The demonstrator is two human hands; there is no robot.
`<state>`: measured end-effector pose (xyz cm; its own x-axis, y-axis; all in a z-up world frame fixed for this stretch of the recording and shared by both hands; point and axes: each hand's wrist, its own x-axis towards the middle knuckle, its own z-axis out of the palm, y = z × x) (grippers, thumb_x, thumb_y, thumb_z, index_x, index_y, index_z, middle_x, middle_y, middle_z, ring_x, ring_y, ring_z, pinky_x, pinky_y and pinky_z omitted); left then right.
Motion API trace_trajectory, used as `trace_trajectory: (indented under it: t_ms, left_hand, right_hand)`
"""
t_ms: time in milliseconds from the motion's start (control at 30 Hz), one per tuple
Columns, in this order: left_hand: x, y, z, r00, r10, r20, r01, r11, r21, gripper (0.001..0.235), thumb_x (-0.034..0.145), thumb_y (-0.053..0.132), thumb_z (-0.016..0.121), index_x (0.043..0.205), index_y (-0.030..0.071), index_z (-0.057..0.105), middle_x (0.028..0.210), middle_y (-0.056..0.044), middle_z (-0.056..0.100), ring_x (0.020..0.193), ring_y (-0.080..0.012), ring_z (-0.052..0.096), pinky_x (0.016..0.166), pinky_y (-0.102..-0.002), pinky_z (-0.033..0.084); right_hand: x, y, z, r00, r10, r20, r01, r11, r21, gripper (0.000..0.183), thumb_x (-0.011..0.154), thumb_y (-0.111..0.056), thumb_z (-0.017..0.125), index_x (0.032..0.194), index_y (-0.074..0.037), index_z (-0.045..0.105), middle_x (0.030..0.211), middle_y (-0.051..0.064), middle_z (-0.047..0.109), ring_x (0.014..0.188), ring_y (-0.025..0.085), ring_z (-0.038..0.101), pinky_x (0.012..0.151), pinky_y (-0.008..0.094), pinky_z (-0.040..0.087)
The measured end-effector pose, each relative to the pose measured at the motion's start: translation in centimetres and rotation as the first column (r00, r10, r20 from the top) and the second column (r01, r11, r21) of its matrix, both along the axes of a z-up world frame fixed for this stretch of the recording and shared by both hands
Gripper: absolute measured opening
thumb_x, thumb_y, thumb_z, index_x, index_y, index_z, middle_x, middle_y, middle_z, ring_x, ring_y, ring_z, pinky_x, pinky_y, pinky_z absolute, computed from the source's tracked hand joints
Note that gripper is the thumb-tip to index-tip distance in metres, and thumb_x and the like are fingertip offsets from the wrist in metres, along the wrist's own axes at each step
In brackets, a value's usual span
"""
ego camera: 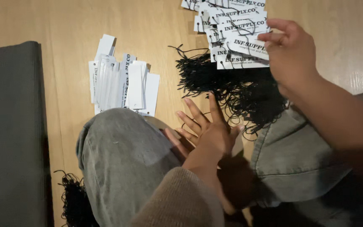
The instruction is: The person sits on the floor and repeatedly picks up white rectangular tags and black strings. They thread the string through the hole in the tag and tie a knot to secure it, placing the finished items into a pile.
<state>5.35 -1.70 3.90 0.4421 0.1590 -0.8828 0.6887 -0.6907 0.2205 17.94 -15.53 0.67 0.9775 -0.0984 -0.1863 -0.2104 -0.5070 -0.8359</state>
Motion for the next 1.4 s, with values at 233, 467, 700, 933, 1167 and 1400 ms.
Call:
trace_trajectory:
  t_ms: [233, 467, 700, 933, 1167, 1400]
  left_hand:
    - [0.4, 0.1, 0.5, 0.999, -0.018, -0.041, 0.017, 1.000, -0.012, 0.106, 0.098, 0.053, 0.058, 0.161, 0.044, -0.026, 0.150, -0.013, -0.060, 0.139, -0.0429, -0.054, 0.116, -0.065, -0.026]
    - [0.3, 0.2, 1.2, 0.997, -0.068, -0.047, 0.067, 0.998, -0.019, 0.104, 0.099, 0.055, 0.053, 0.160, 0.042, -0.030, 0.146, -0.015, -0.062, 0.139, -0.0461, -0.054, 0.118, -0.066, -0.023]
    - [-1.5, -0.3, -1.6, 0.988, -0.013, 0.152, 0.003, 0.998, 0.063, 0.111, 0.096, 0.033, 0.068, 0.160, 0.044, -0.023, 0.157, -0.015, -0.052, 0.145, -0.0481, -0.043, 0.116, -0.071, -0.020]
    - [-3.6, 0.5, -5.3, 0.908, 0.093, 0.410, -0.122, 0.991, 0.046, 0.106, 0.086, 0.027, 0.081, 0.163, 0.037, 0.009, 0.170, -0.010, -0.020, 0.154, -0.0441, -0.022, 0.122, -0.068, -0.007]
    - [-4.3, 1.0, -9.1, 0.699, -0.083, 0.710, -0.304, 0.865, 0.400, 0.034, 0.099, 0.036, 0.057, 0.130, 0.025, 0.062, 0.135, 0.005, 0.053, 0.135, -0.0272, 0.043, 0.124, -0.054, 0.009]
    - [-4.1, 2.2, -10.6, 0.722, -0.220, 0.656, -0.184, 0.853, 0.489, 0.022, 0.099, 0.036, 0.056, 0.118, 0.028, 0.064, 0.126, 0.004, 0.056, 0.125, -0.0198, 0.045, 0.118, -0.049, 0.020]
  right_hand:
    - [-2.3, 0.1, 2.4, 0.949, 0.148, 0.277, -0.076, 0.964, -0.254, 0.043, 0.096, 0.005, 0.067, 0.135, -0.012, 0.061, 0.137, 0.017, 0.055, 0.125, 0.037, 0.055, 0.100, 0.048, 0.042]
    - [-11.7, 0.2, 0.9, 0.796, 0.550, 0.255, -0.433, 0.810, -0.395, 0.029, 0.090, 0.001, 0.063, 0.114, -0.012, 0.073, 0.120, 0.009, 0.067, 0.120, 0.029, 0.054, 0.104, 0.045, 0.041]
    - [-14.3, -0.5, -1.8, 0.762, 0.610, 0.216, -0.531, 0.781, -0.328, 0.038, 0.090, -0.004, 0.066, 0.128, -0.009, 0.063, 0.124, 0.010, 0.065, 0.106, 0.029, 0.068, 0.090, 0.042, 0.057]
    - [-13.2, -0.2, -2.2, 0.769, 0.639, -0.021, -0.590, 0.698, -0.406, 0.039, 0.090, -0.006, 0.070, 0.129, -0.011, 0.066, 0.121, 0.011, 0.064, 0.117, 0.036, 0.063, 0.097, 0.045, 0.055]
    - [-13.4, -0.3, -2.9, 0.777, 0.626, -0.060, -0.568, 0.658, -0.495, 0.032, 0.090, -0.014, 0.073, 0.121, -0.006, 0.071, 0.111, 0.014, 0.064, 0.108, 0.036, 0.066, 0.088, 0.045, 0.059]
    - [-13.8, -0.3, -1.1, 0.781, 0.623, -0.044, -0.573, 0.687, -0.446, 0.027, 0.092, -0.013, 0.072, 0.118, -0.005, 0.071, 0.107, 0.013, 0.065, 0.106, 0.036, 0.067, 0.086, 0.044, 0.062]
